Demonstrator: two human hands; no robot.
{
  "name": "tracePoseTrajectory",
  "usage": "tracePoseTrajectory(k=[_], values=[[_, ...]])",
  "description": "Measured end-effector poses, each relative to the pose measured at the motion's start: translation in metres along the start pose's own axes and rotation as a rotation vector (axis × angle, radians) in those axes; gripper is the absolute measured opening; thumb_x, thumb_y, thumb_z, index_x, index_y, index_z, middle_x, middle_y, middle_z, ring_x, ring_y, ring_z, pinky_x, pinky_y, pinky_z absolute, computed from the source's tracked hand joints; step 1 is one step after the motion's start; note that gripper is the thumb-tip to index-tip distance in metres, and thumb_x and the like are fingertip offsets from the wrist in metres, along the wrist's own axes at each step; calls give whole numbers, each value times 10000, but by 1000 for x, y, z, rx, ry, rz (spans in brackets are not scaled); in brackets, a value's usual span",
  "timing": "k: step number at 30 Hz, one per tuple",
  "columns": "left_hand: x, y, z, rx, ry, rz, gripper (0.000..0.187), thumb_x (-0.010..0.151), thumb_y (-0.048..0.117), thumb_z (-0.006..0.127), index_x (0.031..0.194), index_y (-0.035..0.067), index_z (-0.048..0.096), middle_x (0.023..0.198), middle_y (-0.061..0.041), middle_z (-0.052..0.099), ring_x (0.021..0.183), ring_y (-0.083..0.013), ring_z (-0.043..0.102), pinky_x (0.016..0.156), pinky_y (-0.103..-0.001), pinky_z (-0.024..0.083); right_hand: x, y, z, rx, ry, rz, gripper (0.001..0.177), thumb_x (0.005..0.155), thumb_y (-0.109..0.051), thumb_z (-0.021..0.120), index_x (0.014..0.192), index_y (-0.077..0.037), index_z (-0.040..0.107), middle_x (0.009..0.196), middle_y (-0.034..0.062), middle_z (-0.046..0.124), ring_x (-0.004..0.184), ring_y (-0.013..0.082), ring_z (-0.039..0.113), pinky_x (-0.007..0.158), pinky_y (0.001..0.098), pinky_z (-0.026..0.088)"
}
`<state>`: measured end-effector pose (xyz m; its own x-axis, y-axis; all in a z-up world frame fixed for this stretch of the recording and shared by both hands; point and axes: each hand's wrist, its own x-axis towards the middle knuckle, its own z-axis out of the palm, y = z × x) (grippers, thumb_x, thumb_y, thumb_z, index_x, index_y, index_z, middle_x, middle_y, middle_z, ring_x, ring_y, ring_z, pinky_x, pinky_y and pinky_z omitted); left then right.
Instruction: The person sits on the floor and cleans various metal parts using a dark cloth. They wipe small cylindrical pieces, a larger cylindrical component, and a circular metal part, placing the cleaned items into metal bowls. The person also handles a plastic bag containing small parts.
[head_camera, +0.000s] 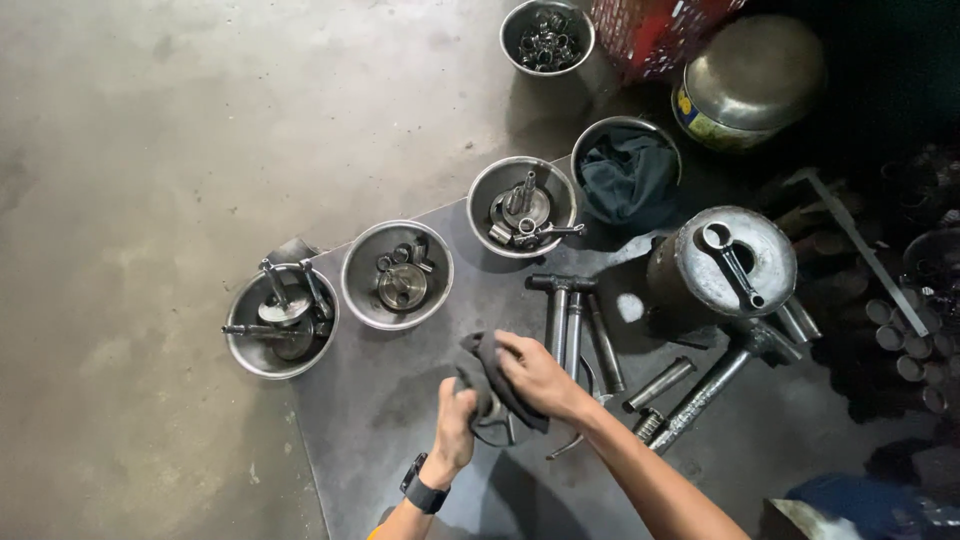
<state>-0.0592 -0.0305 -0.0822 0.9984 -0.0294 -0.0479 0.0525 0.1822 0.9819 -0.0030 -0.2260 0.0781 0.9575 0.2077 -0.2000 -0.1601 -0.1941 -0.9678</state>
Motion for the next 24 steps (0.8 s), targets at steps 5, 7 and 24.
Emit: tracePoseTrajectory(k=[5, 7, 24], values=[[23, 6, 9, 81, -6, 49, 268, 1049, 225, 463, 978, -8, 575, 1027, -47, 551, 958, -153, 512, 882, -315, 437, -8, 61, 23, 196, 94, 32, 272, 1005, -126, 497, 1207, 12, 616, 1034, 84, 734, 913, 112, 650, 839, 286, 534], [28, 15, 13, 112, 107, 68, 261, 1040, 229, 450, 979, 7, 574, 1023, -37, 558, 954, -142, 522, 886, -304, 446, -20, 87, 35, 97, 212, 131, 232, 1054, -129, 508, 1098, 71, 618, 925, 128, 657, 838, 130, 581, 750, 313, 501], [26, -42, 12, 734, 349, 361, 229, 1079, 179, 424, 1085, -15, 546, 1052, -161, 517, 1009, -259, 496, 903, -399, 421, -11, 92, 39, 269, 375, 275, 290, 1097, -133, 515, 1094, 82, 710, 874, 52, 618, 772, 107, 519, 638, 314, 459]])
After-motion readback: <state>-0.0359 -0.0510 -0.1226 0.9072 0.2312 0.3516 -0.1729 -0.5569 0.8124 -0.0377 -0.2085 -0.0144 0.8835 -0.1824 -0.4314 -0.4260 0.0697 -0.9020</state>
